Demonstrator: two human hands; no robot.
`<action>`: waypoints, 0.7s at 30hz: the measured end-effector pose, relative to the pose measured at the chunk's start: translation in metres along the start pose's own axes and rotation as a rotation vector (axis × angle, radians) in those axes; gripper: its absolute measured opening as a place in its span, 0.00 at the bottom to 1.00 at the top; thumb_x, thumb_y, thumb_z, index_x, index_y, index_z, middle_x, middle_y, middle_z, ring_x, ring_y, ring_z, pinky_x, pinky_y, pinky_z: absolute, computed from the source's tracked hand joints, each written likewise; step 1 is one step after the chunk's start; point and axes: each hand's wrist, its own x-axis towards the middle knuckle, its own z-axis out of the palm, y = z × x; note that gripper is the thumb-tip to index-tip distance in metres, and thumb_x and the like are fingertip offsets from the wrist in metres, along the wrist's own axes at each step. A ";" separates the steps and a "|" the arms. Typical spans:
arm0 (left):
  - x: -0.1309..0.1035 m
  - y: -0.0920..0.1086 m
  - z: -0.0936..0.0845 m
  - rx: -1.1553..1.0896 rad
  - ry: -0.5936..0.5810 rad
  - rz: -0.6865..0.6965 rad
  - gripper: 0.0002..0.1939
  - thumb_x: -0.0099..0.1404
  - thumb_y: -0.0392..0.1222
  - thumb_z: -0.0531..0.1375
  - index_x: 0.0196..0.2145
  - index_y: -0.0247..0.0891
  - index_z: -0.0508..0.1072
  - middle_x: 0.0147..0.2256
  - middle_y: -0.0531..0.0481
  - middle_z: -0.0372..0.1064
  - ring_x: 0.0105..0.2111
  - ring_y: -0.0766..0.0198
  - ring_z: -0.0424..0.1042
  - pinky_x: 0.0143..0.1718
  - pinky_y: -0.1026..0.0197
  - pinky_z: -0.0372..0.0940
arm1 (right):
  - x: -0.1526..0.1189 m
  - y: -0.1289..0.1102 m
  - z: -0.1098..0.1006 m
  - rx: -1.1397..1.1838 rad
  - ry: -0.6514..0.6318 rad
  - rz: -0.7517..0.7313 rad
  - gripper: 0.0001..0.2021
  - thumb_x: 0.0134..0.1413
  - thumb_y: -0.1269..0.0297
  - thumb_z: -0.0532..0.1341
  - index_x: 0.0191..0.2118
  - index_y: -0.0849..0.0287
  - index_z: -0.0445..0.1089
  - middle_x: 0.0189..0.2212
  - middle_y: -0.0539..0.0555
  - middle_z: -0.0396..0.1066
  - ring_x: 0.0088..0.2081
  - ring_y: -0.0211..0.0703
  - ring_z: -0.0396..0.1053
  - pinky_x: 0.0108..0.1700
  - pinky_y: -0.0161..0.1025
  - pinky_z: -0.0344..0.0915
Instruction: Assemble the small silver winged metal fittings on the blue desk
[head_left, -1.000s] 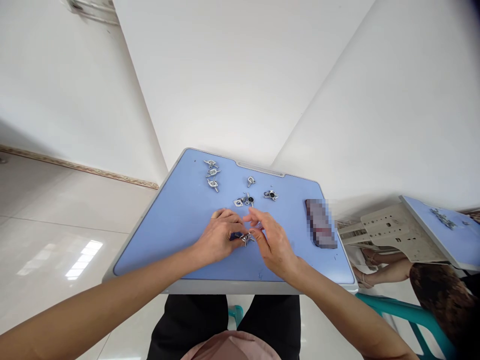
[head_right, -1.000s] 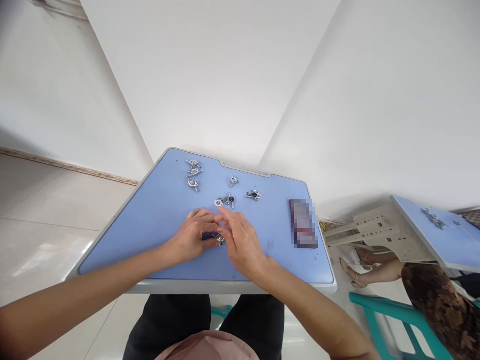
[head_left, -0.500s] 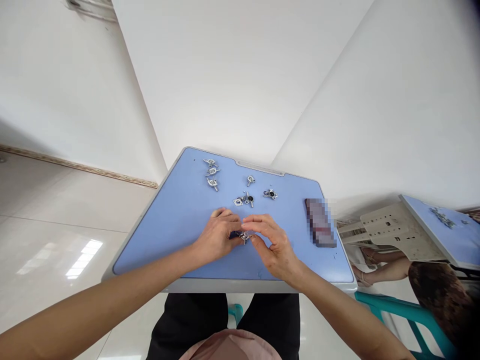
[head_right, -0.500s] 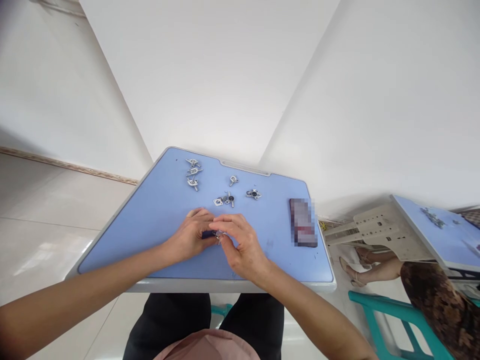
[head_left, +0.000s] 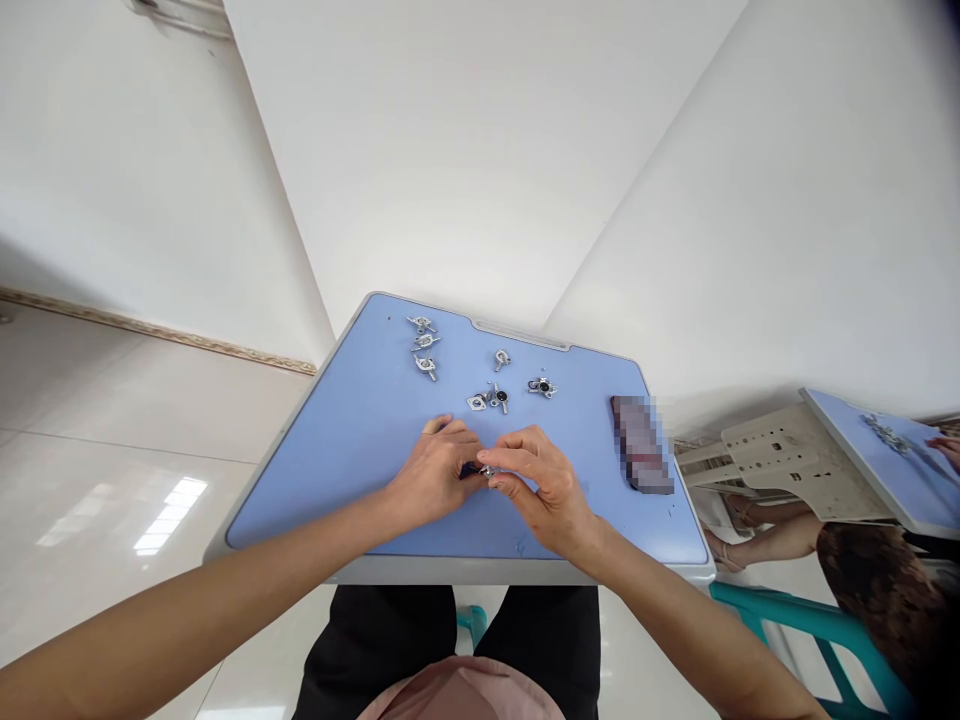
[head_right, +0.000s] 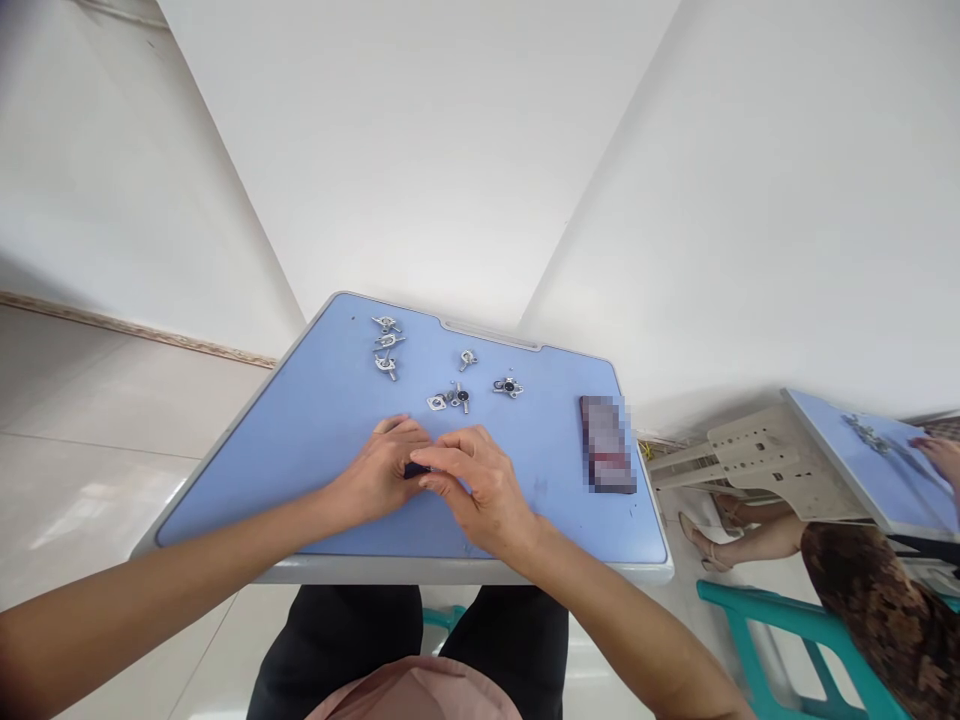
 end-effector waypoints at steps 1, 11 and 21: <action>0.000 0.000 0.000 0.004 0.001 0.000 0.09 0.64 0.38 0.61 0.25 0.38 0.70 0.24 0.56 0.67 0.33 0.62 0.66 0.56 0.45 0.53 | 0.000 0.000 0.002 -0.017 0.027 0.012 0.12 0.64 0.70 0.57 0.49 0.51 0.72 0.37 0.53 0.73 0.40 0.41 0.70 0.41 0.42 0.71; -0.001 0.002 0.000 0.025 0.022 0.007 0.06 0.62 0.35 0.60 0.27 0.40 0.72 0.25 0.54 0.68 0.33 0.60 0.67 0.54 0.44 0.56 | 0.000 0.001 0.006 0.021 0.060 0.012 0.13 0.63 0.72 0.58 0.50 0.51 0.70 0.37 0.53 0.75 0.41 0.43 0.71 0.41 0.44 0.71; -0.001 0.001 0.000 0.008 -0.001 -0.006 0.05 0.61 0.35 0.61 0.27 0.40 0.71 0.25 0.55 0.69 0.34 0.60 0.67 0.56 0.43 0.54 | 0.003 0.000 0.004 0.053 0.047 0.005 0.12 0.64 0.73 0.55 0.48 0.53 0.71 0.37 0.54 0.76 0.40 0.42 0.72 0.42 0.45 0.71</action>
